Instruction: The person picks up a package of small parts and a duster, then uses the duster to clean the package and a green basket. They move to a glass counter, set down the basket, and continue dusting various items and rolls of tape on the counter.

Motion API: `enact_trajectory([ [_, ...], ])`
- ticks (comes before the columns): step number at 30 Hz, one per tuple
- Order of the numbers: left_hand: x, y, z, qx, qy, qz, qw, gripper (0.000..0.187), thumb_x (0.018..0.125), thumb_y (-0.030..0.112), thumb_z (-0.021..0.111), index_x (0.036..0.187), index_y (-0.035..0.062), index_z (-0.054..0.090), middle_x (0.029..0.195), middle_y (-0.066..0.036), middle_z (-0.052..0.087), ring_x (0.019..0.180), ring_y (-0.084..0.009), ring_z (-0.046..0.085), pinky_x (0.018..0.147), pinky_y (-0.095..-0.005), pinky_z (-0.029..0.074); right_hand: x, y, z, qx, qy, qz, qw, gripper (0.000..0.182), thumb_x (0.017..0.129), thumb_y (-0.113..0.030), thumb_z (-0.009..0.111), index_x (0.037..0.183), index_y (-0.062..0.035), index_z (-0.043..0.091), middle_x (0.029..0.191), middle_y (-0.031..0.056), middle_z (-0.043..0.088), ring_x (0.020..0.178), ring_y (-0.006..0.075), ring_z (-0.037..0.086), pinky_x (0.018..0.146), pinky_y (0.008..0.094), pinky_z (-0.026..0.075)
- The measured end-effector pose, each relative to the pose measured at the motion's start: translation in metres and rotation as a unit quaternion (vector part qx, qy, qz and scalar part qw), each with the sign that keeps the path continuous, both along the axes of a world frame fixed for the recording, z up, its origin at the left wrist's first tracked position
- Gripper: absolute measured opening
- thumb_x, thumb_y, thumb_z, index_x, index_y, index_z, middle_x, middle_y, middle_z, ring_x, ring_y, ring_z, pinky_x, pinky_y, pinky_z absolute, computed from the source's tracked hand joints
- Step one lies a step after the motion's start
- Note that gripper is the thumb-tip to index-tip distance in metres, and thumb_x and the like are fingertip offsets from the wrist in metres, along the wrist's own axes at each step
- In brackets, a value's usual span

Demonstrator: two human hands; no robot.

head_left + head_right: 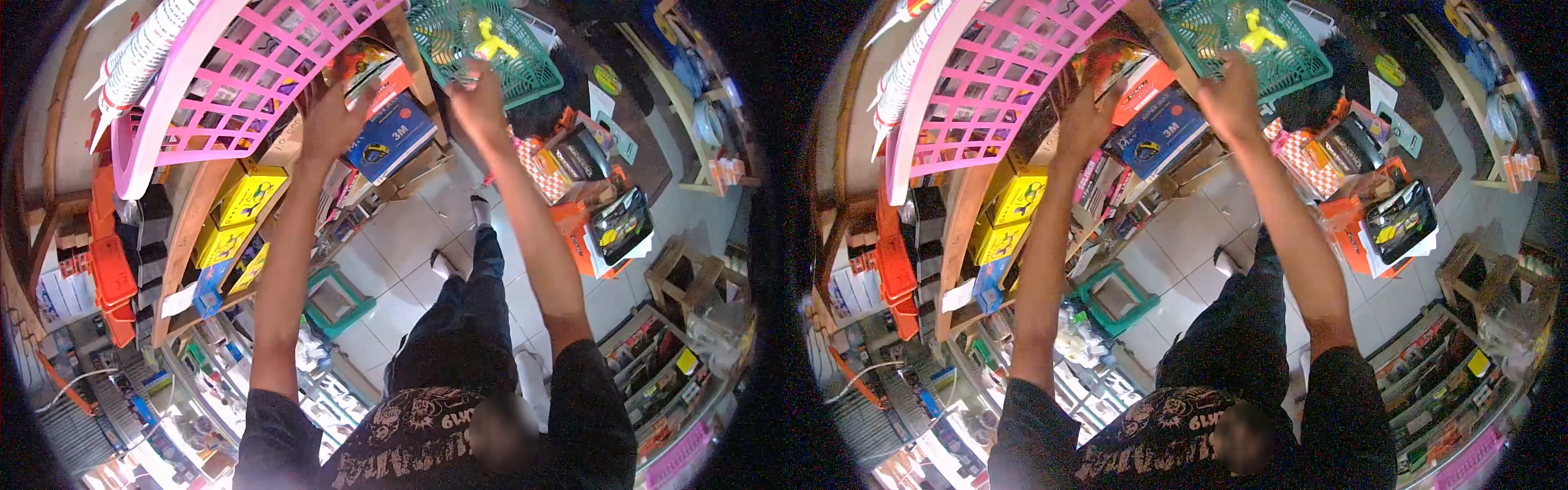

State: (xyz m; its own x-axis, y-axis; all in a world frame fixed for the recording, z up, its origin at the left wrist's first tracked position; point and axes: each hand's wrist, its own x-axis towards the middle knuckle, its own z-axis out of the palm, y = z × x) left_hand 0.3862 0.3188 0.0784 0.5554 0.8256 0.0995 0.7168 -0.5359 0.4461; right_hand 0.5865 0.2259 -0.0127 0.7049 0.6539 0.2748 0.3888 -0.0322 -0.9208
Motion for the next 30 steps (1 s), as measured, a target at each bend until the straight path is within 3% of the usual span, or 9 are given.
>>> enact_trajectory([
  [3,0.000,-0.053,0.005,0.210,-0.013,-0.039,0.977,0.069,0.087,0.048,0.058,0.141,0.0107,0.040,0.150,-0.031,0.015,0.142,-0.0445,0.006,0.110,-0.0612,0.010,0.058,0.023,0.017,-0.065,-0.018,-0.013,0.998,0.051,0.071,-0.017,0.065,0.117,0.0028,0.054,0.110,0.0290,0.059,0.107,0.0413,0.056,0.093,0.0446,0.044],
  [5,-0.010,-0.094,0.007,0.131,-0.055,-0.078,0.987,0.069,0.087,0.045,0.060,0.143,0.0088,0.039,0.155,-0.025,0.002,0.143,-0.0414,0.006,0.113,-0.0554,0.008,0.084,0.042,0.014,-0.199,-0.121,0.007,0.972,0.066,0.077,-0.030,0.070,0.131,-0.0026,0.046,0.128,0.0298,0.050,0.111,0.0414,0.055,0.086,0.0473,0.048],
  [9,-0.036,-0.161,-0.020,0.035,-0.086,-0.160,0.983,0.059,0.083,0.029,0.068,0.137,0.0137,0.049,0.153,-0.025,0.015,0.142,-0.0407,0.016,0.113,-0.0533,0.011,0.083,0.059,-0.027,-0.423,-0.249,-0.024,0.871,0.075,0.082,-0.048,0.062,0.145,-0.0180,0.033,0.148,0.0212,0.029,0.129,0.0484,0.033,0.095,0.0618,0.037],
  [12,-0.066,-0.196,-0.054,-0.015,-0.072,-0.178,0.981,0.056,0.084,0.027,0.068,0.136,0.0170,0.050,0.153,-0.026,0.014,0.143,-0.0389,0.014,0.111,-0.0599,0.013,0.082,0.055,-0.037,-0.417,-0.387,-0.074,0.819,0.067,0.080,-0.048,0.064,0.138,-0.0247,0.040,0.129,0.0199,0.045,0.117,0.0410,0.047,0.089,0.0554,0.043],
  [18,-0.126,-0.223,-0.081,-0.124,-0.043,-0.082,0.988,0.041,0.086,0.023,0.066,0.124,0.0118,0.058,0.145,-0.018,0.035,0.129,-0.0363,0.041,0.104,-0.0517,0.033,0.079,0.057,-0.016,-0.385,-0.309,-0.084,0.866,0.045,0.083,-0.043,0.062,0.122,-0.0223,0.055,0.116,0.0158,0.057,0.108,0.0375,0.054,0.088,0.0517,0.044],
  [20,-0.138,-0.224,-0.077,-0.155,-0.100,-0.043,0.982,0.038,0.087,0.019,0.065,0.123,0.0107,0.058,0.140,-0.017,0.041,0.122,-0.0343,0.048,0.101,-0.0463,0.038,0.080,0.060,-0.002,-0.307,-0.070,-0.055,0.947,0.045,0.085,-0.044,0.060,0.121,-0.0195,0.055,0.106,0.0169,0.063,0.100,0.0368,0.059,0.085,0.0478,0.046],
  [23,-0.146,-0.222,-0.065,-0.129,-0.140,-0.020,0.982,0.037,0.086,0.015,0.066,0.122,0.0100,0.058,0.137,-0.017,0.044,0.121,-0.0338,0.049,0.101,-0.0444,0.039,0.074,0.039,0.018,-0.043,0.100,0.045,0.993,0.061,0.083,-0.051,0.061,0.124,-0.0074,0.053,0.106,0.0158,0.064,0.099,0.0328,0.062,0.085,0.0384,0.049],
  [26,-0.144,-0.219,-0.055,-0.133,-0.184,0.006,0.974,0.037,0.085,0.012,0.066,0.120,0.0070,0.058,0.137,-0.017,0.044,0.124,-0.0340,0.046,0.102,-0.0433,0.038,0.026,-0.040,0.099,-0.021,0.448,0.152,0.881,0.056,0.088,-0.045,0.061,0.125,-0.0035,0.052,0.111,0.0051,0.061,0.102,0.0177,0.059,0.088,0.0315,0.047],
  [30,-0.126,-0.212,-0.015,-0.104,-0.213,-0.008,0.971,0.044,0.084,0.014,0.069,0.124,0.0056,0.055,0.136,-0.017,0.044,0.127,-0.0342,0.043,0.105,-0.0441,0.036,-0.027,-0.128,0.126,-0.085,0.507,0.331,0.791,0.058,0.096,-0.043,0.049,0.140,-0.0055,0.041,0.136,0.0040,0.049,0.116,0.0160,0.054,0.097,0.0323,0.043],
])
